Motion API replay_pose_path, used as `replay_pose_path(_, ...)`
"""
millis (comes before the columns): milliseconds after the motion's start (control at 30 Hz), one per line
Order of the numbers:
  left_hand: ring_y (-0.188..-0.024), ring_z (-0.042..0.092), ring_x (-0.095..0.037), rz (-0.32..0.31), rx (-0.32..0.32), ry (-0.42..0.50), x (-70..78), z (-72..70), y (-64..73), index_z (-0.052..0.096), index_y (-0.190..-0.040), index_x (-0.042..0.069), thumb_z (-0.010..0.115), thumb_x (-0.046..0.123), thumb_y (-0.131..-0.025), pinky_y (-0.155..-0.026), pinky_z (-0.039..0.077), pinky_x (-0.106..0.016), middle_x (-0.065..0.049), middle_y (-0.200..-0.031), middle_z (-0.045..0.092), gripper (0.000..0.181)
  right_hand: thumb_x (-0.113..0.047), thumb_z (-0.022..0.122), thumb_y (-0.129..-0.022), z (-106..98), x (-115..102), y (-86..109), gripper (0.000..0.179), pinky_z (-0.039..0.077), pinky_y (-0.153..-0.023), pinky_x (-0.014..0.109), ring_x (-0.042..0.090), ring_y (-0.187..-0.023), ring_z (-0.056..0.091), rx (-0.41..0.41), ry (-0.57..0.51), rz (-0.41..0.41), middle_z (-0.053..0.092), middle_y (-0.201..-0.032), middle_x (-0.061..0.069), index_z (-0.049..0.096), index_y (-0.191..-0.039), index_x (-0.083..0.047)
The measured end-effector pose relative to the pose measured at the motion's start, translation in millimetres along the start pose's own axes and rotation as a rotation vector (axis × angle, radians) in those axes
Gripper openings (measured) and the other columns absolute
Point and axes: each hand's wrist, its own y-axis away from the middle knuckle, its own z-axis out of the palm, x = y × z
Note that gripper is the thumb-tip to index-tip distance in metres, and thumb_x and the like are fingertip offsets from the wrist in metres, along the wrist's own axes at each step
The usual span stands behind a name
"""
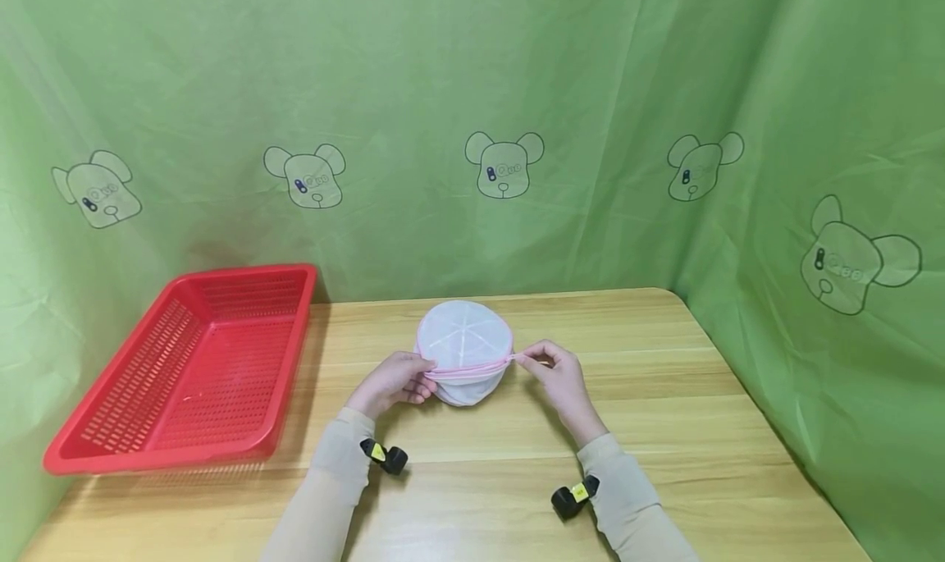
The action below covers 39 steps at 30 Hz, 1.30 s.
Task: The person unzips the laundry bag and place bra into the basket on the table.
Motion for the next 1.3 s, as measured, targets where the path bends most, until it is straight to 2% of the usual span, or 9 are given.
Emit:
replay_pose_path(167,-0.056,0.057,-0.008,-0.004,-0.006,-0.001,-0.4,-0.1,0.3,0.058,-0.095,0.005,0.054,0.020,-0.096,-0.055,0.050,-0.019,0.000,-0.067,0.064,0.015,-0.018,0.071,-0.088,0.1,0.3,-0.3,0.028,0.054,-0.083,0.027,0.004,-0.088,0.060,0.001,-0.005,0.005,0.067,-0.092,-0.007,0.064,-0.104,0.004)
replay_pose_path(400,-0.056,0.057,-0.008,-0.010,-0.008,-0.003,-0.5,0.4,-0.4,0.058,-0.095,0.005,0.054,0.020,-0.096,-0.054,0.050,-0.019,0.000,-0.066,0.064,0.015,-0.015,0.070,-0.089,0.1,2.0,-1.8,0.024,0.053,-0.081,0.024,0.003,-0.087,0.060,0.015,-0.008,-0.001,0.064,-0.086,-0.017,0.064,-0.103,0.004)
replay_pose_path(600,-0.055,0.056,-0.007,-0.018,-0.014,-0.015,0.3,0.7,0.0,0.058,-0.094,0.006,0.054,0.020,-0.097,-0.054,0.050,-0.018,0.001,-0.065,0.063,0.014,-0.022,0.071,-0.088,-1.7,2.8,-1.6,0.030,0.051,-0.080,0.021,0.004,-0.088,0.059,0.036,0.012,0.013,0.066,-0.091,-0.010,0.065,-0.104,0.002)
replay_pose_path(867,-0.055,0.055,-0.006,-0.012,-0.026,-0.026,0.0,0.6,1.2,0.058,-0.092,0.007,0.054,0.020,-0.097,-0.055,0.050,-0.019,0.001,-0.065,0.062,0.015,-0.021,0.071,-0.088,-2.3,1.1,-1.4,0.031,0.051,-0.080,0.021,0.005,-0.089,0.059,0.036,0.008,0.024,0.067,-0.094,-0.003,0.064,-0.105,0.003)
replay_pose_path(1133,-0.055,0.056,-0.007,0.022,0.034,0.030,0.8,1.1,0.5,0.061,-0.091,0.005,0.054,0.022,-0.096,-0.054,0.050,-0.019,0.001,-0.065,0.063,0.019,-0.019,0.070,-0.089,-1.7,-0.8,0.8,0.028,0.052,-0.082,0.022,0.005,-0.089,0.059,-0.010,-0.009,0.010,0.066,-0.093,-0.007,0.064,-0.104,0.004)
replay_pose_path(1300,-0.056,0.057,-0.007,0.030,0.043,0.039,0.8,0.6,-0.1,0.061,-0.092,0.006,0.054,0.028,-0.097,-0.055,0.050,-0.019,0.001,-0.066,0.063,0.024,-0.020,0.070,-0.089,-0.6,0.9,0.1,0.029,0.052,-0.083,0.023,0.006,-0.090,0.060,-0.030,-0.045,0.007,0.066,-0.092,-0.006,0.063,-0.104,0.004)
